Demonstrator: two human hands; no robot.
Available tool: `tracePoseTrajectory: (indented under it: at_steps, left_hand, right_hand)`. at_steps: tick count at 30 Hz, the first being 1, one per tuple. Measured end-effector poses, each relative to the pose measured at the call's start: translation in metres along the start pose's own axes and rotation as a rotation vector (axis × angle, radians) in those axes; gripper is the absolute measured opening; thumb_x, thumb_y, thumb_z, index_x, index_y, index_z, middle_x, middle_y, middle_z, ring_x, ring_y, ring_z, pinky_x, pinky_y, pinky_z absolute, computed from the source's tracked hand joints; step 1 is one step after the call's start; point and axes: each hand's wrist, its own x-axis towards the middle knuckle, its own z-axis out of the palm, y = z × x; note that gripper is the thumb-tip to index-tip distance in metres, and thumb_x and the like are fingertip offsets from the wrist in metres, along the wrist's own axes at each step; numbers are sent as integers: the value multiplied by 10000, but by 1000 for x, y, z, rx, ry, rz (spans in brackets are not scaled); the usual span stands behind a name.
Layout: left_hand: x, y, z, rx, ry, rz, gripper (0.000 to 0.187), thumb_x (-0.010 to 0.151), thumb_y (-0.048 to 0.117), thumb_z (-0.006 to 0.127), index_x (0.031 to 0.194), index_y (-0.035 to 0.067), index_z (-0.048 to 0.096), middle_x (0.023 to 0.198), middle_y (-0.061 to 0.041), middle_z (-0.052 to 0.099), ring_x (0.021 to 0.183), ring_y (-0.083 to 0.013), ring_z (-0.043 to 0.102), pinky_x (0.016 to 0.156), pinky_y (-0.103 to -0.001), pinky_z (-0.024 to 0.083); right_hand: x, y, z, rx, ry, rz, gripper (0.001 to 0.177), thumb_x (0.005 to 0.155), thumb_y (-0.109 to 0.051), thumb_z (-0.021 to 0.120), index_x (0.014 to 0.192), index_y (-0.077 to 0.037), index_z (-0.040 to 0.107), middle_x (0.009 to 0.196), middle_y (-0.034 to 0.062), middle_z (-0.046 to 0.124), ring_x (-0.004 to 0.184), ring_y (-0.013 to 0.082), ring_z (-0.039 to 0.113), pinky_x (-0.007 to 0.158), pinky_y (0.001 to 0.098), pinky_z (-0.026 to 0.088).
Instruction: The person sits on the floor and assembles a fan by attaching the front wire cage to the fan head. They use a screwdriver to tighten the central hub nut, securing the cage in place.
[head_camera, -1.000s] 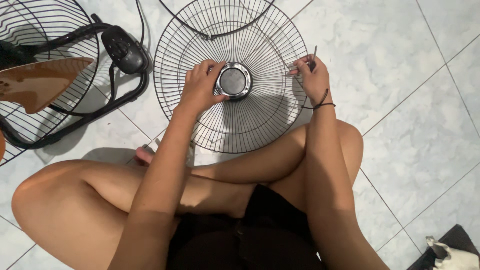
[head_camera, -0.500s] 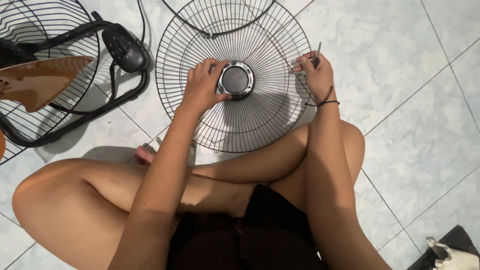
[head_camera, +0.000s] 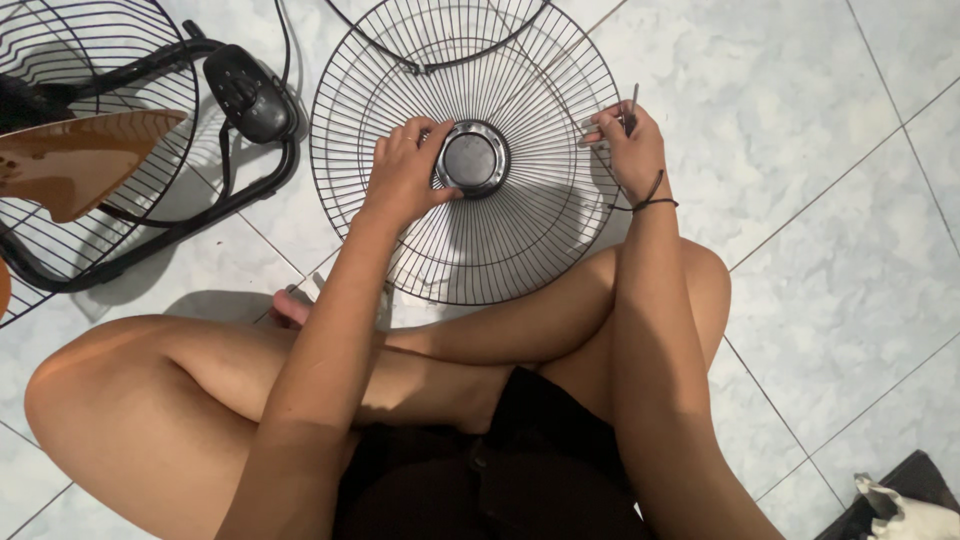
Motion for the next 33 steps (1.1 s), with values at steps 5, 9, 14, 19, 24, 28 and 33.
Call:
tracePoseTrajectory:
  at_steps: [5,9,14,19,24,28,33]
  left_hand:
    - [-2,1,2,7,21,-2,970,605,333,966,1451,139,533,1330,-72,526,1240,-286,488,1060,-453,362]
    - [-3,2,6,28,44,-2,951,610,335,967,1440,143,545,1320,-63,531,1224,-275,499,1035,-443,372]
    - [-4,5,12,69,62,-26,965,595,355,968,1427,112,545,1301,-77,528,1199,-278,504,1010,-440,376]
    - [-6,6,15,83,85,-34,981,596,380,963,1435,101,537,1307,-76,525,1187,-275,506,1003,-435,382]
    - [-8,6,16,63,71,-66,976,601,383,954,1443,124,534,1325,-63,521,1188,-271,506,988,-433,380]
    - [-7,6,13,66,61,-48,949,613,368,962,1435,148,544,1312,-52,520,1193,-275,499,1009,-439,371]
    - [-9,9,7,85,42,-11,998,591,289,964,1460,100,512,1335,-65,508,1211,-285,495,1009,-447,373]
  right_hand:
    - [4,3,0,-36,5,17,82,1032,-74,569,1022,1,603,994,78,721,832,136,731,767,258,563]
    - [13,-3,-3,-132,-40,2,85,1023,-72,580,1009,3,618,989,73,736,840,132,739,758,261,551]
    - [26,-10,-2,-267,-68,59,84,1012,-84,588,1007,-9,627,915,59,729,789,130,711,737,277,559]
    - [32,-18,-4,-274,-164,-3,112,1025,-91,601,1045,12,641,873,68,715,792,135,734,742,277,575]
    - [24,-24,-11,-359,-159,9,169,1045,-147,606,1120,-17,683,914,40,744,815,128,756,686,267,519]
    - [17,-24,-7,-143,-196,10,177,1065,-159,574,1110,-19,672,911,44,738,808,127,756,676,231,539]
    - [15,-31,-10,-179,-172,80,188,1069,-195,567,1109,-46,675,872,32,730,808,97,746,563,196,441]
